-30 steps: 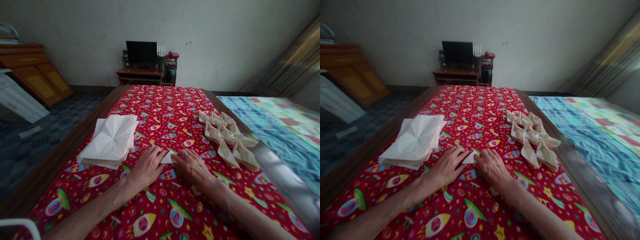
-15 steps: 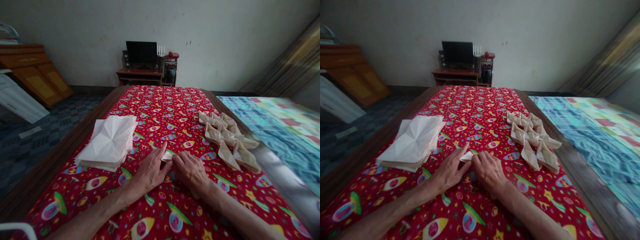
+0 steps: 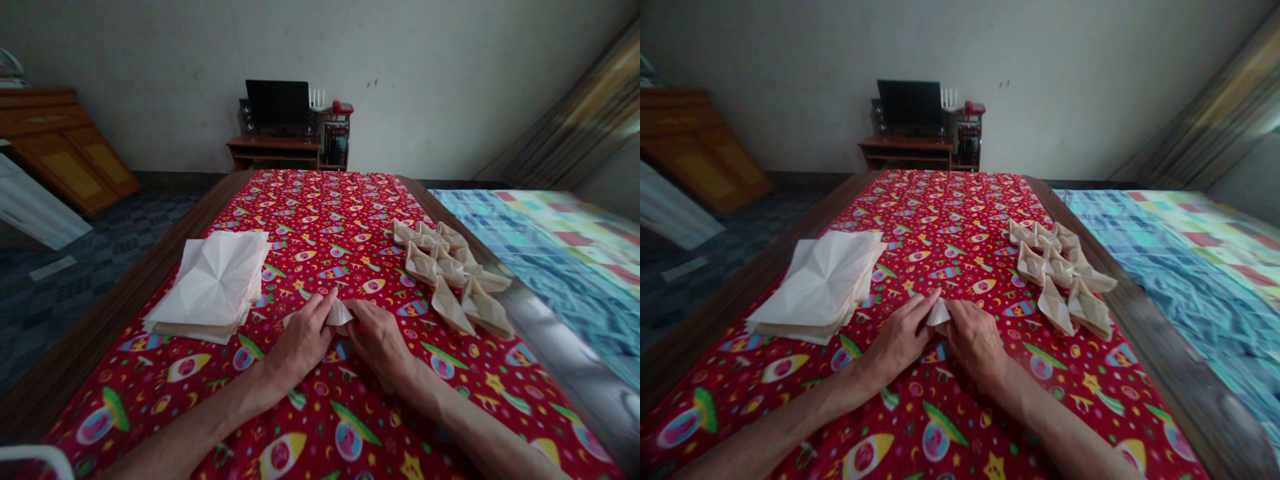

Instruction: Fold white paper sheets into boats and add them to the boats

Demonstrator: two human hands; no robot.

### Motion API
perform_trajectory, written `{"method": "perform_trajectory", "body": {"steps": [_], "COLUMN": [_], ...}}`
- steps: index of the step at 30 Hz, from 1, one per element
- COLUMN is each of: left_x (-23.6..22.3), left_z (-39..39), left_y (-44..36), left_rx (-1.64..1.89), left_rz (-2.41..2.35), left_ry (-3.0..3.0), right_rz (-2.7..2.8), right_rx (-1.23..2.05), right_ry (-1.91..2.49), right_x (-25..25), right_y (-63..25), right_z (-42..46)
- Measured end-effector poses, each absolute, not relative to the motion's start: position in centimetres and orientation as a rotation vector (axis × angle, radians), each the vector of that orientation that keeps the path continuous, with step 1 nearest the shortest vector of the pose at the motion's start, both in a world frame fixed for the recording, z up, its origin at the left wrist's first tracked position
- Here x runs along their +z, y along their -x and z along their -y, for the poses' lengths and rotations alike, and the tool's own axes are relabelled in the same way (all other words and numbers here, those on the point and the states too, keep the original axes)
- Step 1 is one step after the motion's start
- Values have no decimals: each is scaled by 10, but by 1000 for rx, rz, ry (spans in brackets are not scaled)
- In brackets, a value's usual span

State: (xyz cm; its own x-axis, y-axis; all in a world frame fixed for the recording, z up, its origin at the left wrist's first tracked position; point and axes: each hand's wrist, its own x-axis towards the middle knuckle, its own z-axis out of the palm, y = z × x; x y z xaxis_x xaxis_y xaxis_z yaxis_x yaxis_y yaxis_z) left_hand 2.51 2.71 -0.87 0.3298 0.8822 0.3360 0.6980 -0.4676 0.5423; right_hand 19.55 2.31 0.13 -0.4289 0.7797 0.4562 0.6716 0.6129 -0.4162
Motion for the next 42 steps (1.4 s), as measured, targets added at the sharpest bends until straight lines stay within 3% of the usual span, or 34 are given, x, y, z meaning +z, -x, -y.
{"method": "perform_trajectory", "body": {"steps": [11, 22, 26, 34, 42], "left_x": [-11, -8, -10, -11, 2], "left_z": [-32, -33, -34, -29, -20], "left_y": [-24, -28, -28, -20, -14], "left_rx": [875, 889, 879, 763, 457], "left_rz": [-1371, -1298, -1279, -1284, -1245], "left_ry": [-2362, -2398, -2408, -2528, -2882], "right_rz": [2286, 2260, 2306, 2624, 2748], "right_rx": [38, 212, 180, -239, -133], "right_ry": [1462, 1616, 1618, 1369, 1241], "right_x": [-2, 8, 6, -2, 11], "right_y": [-194, -194, -193, -204, -224], "right_z": [-31, -36, -36, -22, -17]}}
